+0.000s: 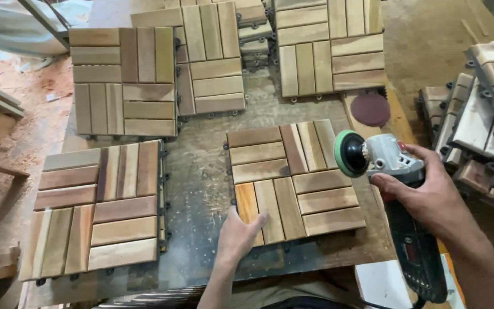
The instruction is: The person uses a handheld orbital sander to smooth the surface of a wooden block composed of smaller rectangular pieces arranged in a pattern. The person moves the sander across the block's surface while holding it steady with the other hand.
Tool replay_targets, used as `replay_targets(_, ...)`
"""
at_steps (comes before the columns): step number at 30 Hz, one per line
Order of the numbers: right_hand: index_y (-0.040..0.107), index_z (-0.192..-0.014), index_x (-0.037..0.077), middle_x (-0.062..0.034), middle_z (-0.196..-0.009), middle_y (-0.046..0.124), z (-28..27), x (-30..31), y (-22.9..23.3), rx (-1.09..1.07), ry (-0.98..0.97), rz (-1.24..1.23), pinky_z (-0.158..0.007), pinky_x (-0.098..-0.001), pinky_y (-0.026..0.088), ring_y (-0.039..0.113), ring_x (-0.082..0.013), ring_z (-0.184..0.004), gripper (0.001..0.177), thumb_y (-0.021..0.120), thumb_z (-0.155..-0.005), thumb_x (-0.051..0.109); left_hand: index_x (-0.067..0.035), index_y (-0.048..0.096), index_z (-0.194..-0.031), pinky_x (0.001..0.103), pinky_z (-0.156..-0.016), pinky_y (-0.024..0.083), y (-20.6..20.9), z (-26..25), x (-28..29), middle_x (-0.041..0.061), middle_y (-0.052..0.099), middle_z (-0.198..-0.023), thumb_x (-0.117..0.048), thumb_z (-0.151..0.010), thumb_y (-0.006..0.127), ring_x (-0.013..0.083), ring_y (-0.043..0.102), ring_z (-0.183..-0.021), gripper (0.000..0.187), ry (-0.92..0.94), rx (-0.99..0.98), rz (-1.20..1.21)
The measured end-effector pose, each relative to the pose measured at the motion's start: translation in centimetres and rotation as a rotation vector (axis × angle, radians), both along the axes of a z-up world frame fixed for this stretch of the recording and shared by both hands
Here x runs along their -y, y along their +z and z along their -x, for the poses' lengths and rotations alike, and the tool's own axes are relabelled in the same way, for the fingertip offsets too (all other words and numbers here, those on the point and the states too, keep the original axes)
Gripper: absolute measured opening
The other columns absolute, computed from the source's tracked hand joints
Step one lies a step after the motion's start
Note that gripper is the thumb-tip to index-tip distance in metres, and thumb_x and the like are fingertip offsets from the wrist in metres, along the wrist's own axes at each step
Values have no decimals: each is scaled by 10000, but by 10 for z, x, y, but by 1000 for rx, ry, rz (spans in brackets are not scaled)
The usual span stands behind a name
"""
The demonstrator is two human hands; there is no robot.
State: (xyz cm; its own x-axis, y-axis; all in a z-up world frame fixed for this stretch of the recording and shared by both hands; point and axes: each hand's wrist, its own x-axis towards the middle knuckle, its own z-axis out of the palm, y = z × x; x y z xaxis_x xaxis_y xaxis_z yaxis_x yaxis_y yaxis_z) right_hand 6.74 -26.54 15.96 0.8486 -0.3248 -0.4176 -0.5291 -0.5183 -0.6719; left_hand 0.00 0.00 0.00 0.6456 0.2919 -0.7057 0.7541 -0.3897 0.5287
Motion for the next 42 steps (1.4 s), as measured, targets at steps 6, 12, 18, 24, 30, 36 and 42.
replay_targets(6,376,-1551,188,-112,-1502,512,-36,3,-11,-125,150,77,-1125,-386,388,519,-262,-1337,936,772,-718,347,-75,125,-1620,586,-1270,44,-86,2,8,181,2,-1733,-919,-802,395,329,-3,-1602,1206,-289,598,-1216)
replay_targets(12,359,-1563,251,-95,-1557,465,-66,-18,-31,-122,350,223,-1119,-416,377,488,-293,-1381,922,717,-740,463,-24,57,-1613,616,-1246,-95,-127,-79,32,203,-76,-1711,-708,-1019,241,354,-144,-1597,925,-533,852,-1104)
replay_targets(18,344,-1581,292,-187,-1421,552,-92,-38,-50,-78,457,325,-1002,-489,469,582,-377,-1233,881,715,-791,413,-123,-7,-1632,561,-1222,-186,-76,-146,13,82,-111,-1716,-590,-1021,98,243,-171,-1567,776,-709,485,-634)
replay_targets(24,308,-1621,442,-198,-1406,566,-104,-50,-47,-131,508,425,-984,-532,492,586,-401,-1226,846,640,-843,467,-164,118,-1635,535,-1254,-118,-105,-181,3,22,34,-1726,-523,-1043,106,212,-44,-1587,693,-647,580,-658)
replay_targets(30,358,-1618,406,-187,-1420,558,-107,-47,-53,-127,484,413,-1017,-523,476,568,-382,-1255,823,637,-844,447,-14,77,-1620,584,-1266,-80,-138,-181,26,175,28,-1712,-537,-1046,231,329,-21,-1587,791,-353,638,-930)
replay_targets(36,408,-1565,354,-214,-1347,636,-117,-65,-73,-79,535,441,-998,-527,484,622,-432,-1197,755,630,-848,428,-180,-66,-1639,547,-1244,-122,-81,-131,-4,11,-185,-1709,-521,-1049,265,306,-182,-1569,758,-324,364,-600)
replay_targets(42,415,-1573,476,-265,-1249,621,-129,-87,-115,5,584,445,-1000,-563,516,601,-457,-1250,833,709,-808,626,-21,352,-1577,647,-1186,251,-141,-128,-2,224,403,-1598,-341,-938,554,392,352,-1500,743,-7,775,-777)
